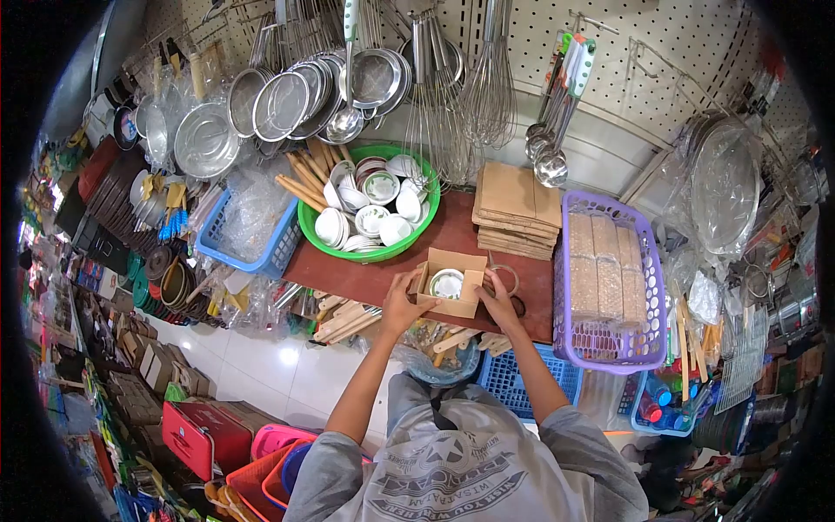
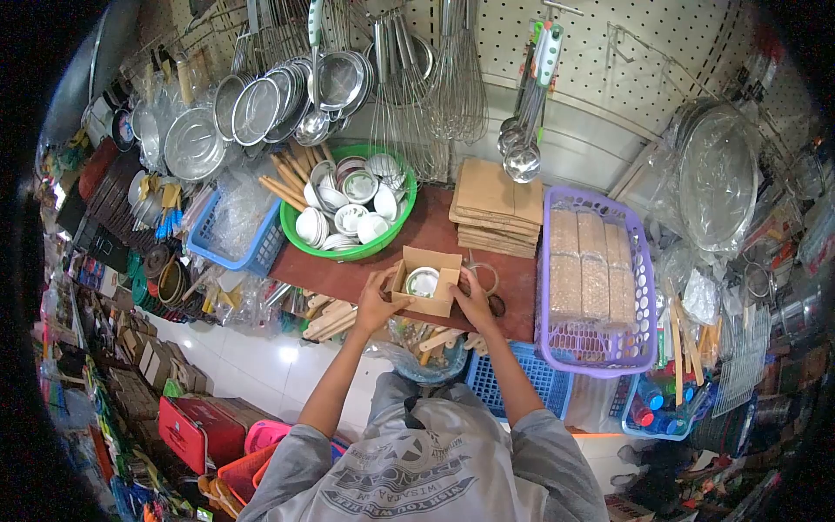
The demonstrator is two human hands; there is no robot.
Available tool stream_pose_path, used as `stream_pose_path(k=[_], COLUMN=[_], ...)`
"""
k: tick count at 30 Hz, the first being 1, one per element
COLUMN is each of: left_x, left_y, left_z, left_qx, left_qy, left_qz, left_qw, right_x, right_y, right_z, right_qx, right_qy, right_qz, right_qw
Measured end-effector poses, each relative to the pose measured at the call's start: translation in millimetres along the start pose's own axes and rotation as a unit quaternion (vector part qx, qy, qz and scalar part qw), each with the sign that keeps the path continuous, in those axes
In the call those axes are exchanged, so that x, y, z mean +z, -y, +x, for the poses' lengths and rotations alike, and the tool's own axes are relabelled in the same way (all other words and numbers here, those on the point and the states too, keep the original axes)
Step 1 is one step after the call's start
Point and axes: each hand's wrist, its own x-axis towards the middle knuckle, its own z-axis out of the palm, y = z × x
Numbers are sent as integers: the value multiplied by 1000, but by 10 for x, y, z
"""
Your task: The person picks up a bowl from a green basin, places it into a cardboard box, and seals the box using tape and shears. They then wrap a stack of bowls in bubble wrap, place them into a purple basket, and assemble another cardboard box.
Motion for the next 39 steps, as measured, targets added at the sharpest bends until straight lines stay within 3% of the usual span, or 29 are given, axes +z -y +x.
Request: stream_pose_path(k=[4, 10, 15, 19, 28, 34, 39], left_x=[69, 143, 72, 75, -188, 24, 127], left_y=[87, 134, -120, -156, -311, -35, -134], left_z=[-70, -84, -120, -164, -218, -54, -15], left_qx=[2, 55, 126, 129, 160, 48, 11], left_qy=[-37, -50, -62, 11, 30, -21, -65], left_qz=[27, -38, 36, 109, 180, 47, 11], left_qw=[999, 997, 989, 986, 970, 998, 998], right_x=[-37, -79, -107, -113, -119, -147, -140], right_y=[36, 14, -14, -9, 160, 68, 100], right_z=[25, 54, 69, 65, 24, 46, 17], right_qx=[24, -10, -13, -8, 29, 44, 30], right_qy=[20, 46, 53, 49, 64, 71, 79], right_qz=[-22, -15, 13, 25, 27, 33, 11], right_qw=[999, 999, 998, 998, 997, 996, 996])
